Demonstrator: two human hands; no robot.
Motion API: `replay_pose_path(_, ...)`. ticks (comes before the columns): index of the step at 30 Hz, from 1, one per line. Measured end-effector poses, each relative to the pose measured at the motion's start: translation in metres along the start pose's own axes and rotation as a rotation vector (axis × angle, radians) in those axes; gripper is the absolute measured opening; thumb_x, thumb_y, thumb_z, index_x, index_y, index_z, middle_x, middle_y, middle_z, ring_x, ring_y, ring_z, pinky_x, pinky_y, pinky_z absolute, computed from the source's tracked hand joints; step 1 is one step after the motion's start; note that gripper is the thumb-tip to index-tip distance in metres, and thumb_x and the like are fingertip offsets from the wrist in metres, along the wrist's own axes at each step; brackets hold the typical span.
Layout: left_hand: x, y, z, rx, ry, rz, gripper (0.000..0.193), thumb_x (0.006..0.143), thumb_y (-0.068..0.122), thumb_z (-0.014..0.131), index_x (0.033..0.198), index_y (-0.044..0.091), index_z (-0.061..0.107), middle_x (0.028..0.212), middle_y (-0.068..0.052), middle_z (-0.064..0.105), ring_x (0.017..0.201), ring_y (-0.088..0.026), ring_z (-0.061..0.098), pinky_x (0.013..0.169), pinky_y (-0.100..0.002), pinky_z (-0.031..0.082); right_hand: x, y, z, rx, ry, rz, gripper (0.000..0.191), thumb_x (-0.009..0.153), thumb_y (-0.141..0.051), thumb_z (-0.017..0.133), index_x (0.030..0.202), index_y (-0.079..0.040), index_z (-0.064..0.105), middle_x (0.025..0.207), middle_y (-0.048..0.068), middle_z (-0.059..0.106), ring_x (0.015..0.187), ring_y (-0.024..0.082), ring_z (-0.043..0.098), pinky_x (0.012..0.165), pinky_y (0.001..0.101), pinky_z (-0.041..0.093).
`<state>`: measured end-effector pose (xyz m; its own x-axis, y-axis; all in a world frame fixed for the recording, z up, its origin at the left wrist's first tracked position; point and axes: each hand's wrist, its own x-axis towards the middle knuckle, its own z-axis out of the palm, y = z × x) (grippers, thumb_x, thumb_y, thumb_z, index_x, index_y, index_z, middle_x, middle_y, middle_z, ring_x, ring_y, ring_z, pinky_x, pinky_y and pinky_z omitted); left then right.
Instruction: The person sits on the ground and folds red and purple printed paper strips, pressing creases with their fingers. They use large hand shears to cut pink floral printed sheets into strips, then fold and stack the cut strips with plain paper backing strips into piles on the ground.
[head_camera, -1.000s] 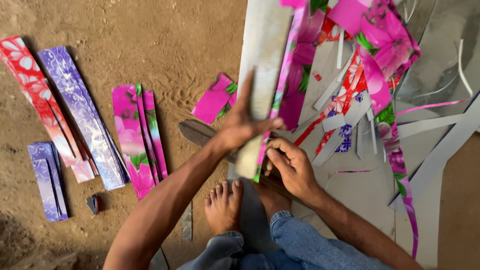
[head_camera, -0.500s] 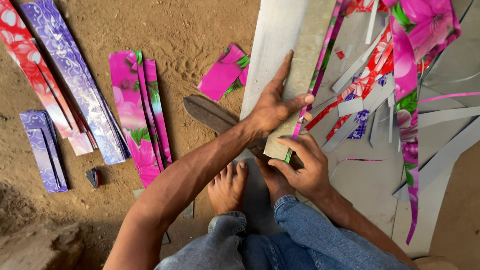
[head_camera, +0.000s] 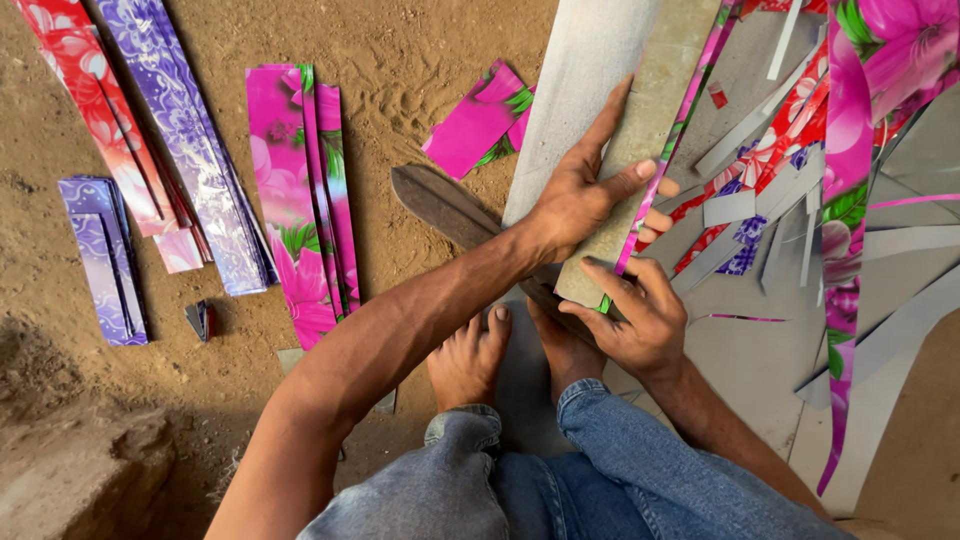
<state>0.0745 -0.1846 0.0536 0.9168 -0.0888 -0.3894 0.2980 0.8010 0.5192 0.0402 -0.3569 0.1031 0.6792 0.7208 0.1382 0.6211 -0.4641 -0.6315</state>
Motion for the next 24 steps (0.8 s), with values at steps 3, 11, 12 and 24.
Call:
replay_pose_path(3, 0.001, 0.002, 0.001, 0.003, -0.003, 0.026, 0.087, 0.104, 0.007, 0.055, 0.167, 0.036, 0.002, 0.097, -0.019, 0.074, 0.066, -0.025, 0.074, 0.057, -0.041, 0.067, -0.001, 0.000, 0.003, 0.004, 0.024, 0.002, 0.050, 0.078, -0.027, 0.093, 0.120, -0.006, 0.074, 0.107, 0.010, 0.061, 0.086, 0.022, 0.064, 0.073, 0.0347, 0.055)
replay_pose_path(11, 0.006, -0.012, -0.002, 0.150, 0.017, 0.242, 0.091, 0.100, 0.002, 0.069, 0.167, 0.022, 0.011, 0.152, -0.017, 0.048, 0.088, -0.019, 0.070, 0.079, -0.033, 0.065, 0.000, -0.005, 0.008, -0.028, 0.048, -0.007, 0.048, 0.079, -0.025, 0.093, 0.119, -0.006, 0.076, 0.103, 0.010, 0.061, 0.078, 0.021, 0.063, 0.065, 0.0339, 0.053)
replay_pose_path(12, 0.006, -0.013, -0.003, 0.153, 0.023, 0.231, 0.095, 0.095, 0.000, 0.072, 0.166, 0.021, 0.012, 0.154, -0.017, 0.044, 0.087, -0.018, 0.069, 0.077, -0.033, 0.064, 0.000, -0.006, 0.008, -0.038, 0.046, -0.012, 0.048, 0.078, -0.026, 0.093, 0.118, -0.005, 0.076, 0.102, 0.010, 0.061, 0.076, 0.021, 0.063, 0.064, 0.0343, 0.053)
replay_pose_path(24, -0.033, 0.052, -0.062, 0.806, 0.085, 0.186, 0.094, 0.098, -0.003, 0.065, 0.168, 0.031, 0.013, 0.119, -0.015, 0.073, 0.073, -0.015, 0.071, 0.064, -0.033, 0.068, -0.062, -0.002, -0.010, -0.127, -0.208, 0.257, 0.076, 0.075, -0.024, 0.085, 0.141, -0.003, 0.052, 0.117, 0.025, 0.063, 0.106, 0.046, 0.063, 0.088, 0.0489, 0.053)
